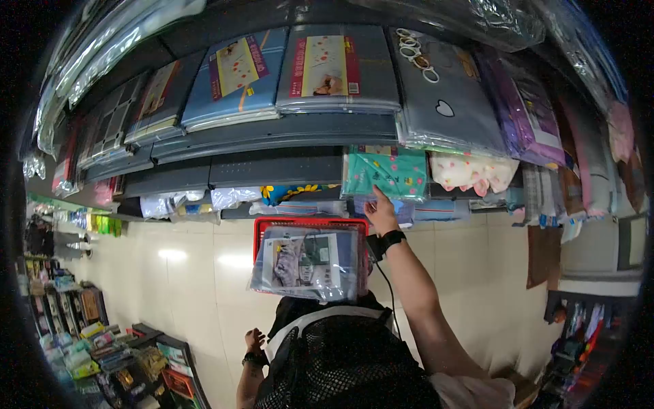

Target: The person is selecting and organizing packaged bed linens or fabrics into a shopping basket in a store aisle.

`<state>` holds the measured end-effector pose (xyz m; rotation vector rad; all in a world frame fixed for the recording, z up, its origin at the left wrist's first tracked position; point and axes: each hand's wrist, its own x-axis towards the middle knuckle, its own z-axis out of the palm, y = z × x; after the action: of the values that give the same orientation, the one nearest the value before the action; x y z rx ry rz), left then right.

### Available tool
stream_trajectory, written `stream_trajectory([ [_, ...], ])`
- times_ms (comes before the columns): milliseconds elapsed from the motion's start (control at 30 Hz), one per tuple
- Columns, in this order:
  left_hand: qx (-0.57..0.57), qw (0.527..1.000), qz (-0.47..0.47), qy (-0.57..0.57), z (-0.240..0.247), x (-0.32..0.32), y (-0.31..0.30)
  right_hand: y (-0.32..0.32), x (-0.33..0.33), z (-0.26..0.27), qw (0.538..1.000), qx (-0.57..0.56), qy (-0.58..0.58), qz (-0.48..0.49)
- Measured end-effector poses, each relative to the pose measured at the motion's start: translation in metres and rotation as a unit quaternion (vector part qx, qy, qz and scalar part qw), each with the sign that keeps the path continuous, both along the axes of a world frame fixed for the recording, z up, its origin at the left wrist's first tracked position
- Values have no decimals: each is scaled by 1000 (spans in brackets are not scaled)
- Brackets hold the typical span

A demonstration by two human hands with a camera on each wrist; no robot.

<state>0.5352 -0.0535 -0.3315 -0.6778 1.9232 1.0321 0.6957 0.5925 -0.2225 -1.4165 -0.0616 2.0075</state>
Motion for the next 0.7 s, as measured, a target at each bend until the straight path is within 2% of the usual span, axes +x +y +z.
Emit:
stream_trajectory([
  [33,-7,1000,8,4,4,14,4,1,2,-3,999,-29,-25,-5],
  [100,52,999,17,-3,14,40,13,3,8,-8,998,-54,23,-24],
  [167,46,999,22,0,26,62,24,4,12,-12,997,6,73,-8],
  [300,40,999,28,10,52,98,34,0,16,-12,997,27,68,3],
  [367,35,999,23,2,52,107,32,2,15,6,995,23,91,-31],
  [567,72,997,-3,6,49,106,28,-4,12,14,991,62,113,-47],
  [633,62,998,-2,14,44,103,30,4,13,-17,990,83,109,-36],
  [667,69,997,-3,25,44,103,32,14,18,-57,981,181,32,64],
  [700,73,997,7,32,41,104,32,12,18,-49,947,273,-46,164],
])
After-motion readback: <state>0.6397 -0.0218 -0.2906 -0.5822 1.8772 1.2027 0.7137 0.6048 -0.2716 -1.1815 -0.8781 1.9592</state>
